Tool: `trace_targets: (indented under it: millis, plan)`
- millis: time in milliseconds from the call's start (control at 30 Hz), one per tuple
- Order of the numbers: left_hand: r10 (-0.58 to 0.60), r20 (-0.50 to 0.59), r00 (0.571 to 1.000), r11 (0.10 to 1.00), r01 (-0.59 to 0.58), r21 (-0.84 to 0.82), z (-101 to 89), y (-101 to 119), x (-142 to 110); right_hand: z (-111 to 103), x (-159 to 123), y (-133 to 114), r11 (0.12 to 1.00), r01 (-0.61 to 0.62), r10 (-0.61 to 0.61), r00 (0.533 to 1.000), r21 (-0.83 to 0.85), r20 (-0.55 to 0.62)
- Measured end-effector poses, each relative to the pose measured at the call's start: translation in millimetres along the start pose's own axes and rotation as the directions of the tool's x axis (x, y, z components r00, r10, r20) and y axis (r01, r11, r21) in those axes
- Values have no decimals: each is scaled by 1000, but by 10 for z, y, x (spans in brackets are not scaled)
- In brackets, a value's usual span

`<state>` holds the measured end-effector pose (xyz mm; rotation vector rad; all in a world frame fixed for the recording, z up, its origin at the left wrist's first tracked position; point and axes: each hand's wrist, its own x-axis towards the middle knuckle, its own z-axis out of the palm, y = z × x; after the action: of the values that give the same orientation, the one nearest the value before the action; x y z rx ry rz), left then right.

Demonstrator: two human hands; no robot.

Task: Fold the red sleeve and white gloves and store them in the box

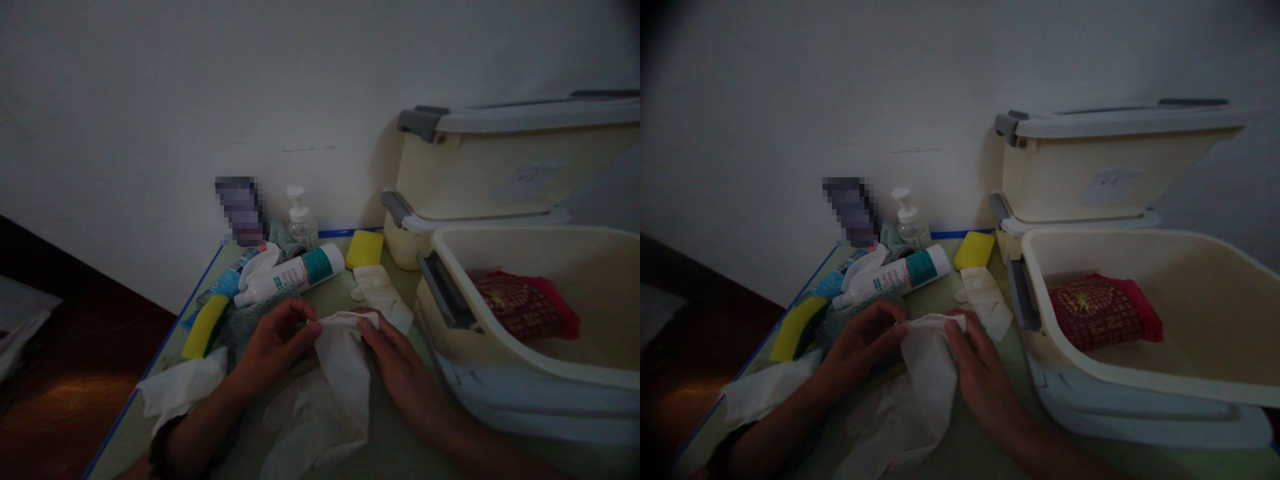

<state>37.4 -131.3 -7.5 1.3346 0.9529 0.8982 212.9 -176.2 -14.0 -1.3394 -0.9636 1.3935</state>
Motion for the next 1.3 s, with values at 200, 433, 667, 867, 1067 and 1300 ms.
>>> trace_targets:
  millis: [200, 433, 667, 867, 1067, 1300]
  plan:
    - [-3, 64, 998, 999, 5, -34, 4, 17, -21, -17, 30, 49, 988, -121, 133, 980, 94, -146]
    - [-56, 91, 994, 996, 62, -71, 36, -60, -24, -43, 42, 17, 989, -117, 129, 982, 93, -135]
    - [30, 97, 995, 997, -23, -76, 3, -47, -25, -34, 41, 45, 991, 18, -19, 1000, 130, 3]
    - [169, 85, 982, 982, -175, 74, -13, -68, -27, -52, 1, 2, 977, 210, -210, 977, -31, -17]
    - [296, 54, 954, 941, -301, 153, -3, -47, -45, -48, -25, 27, 979, 155, -169, 980, 133, 103]
    - [401, 78, 913, 897, -408, 169, -34, -44, -43, -35, 12, 43, 983, 170, -175, 981, 68, 83]
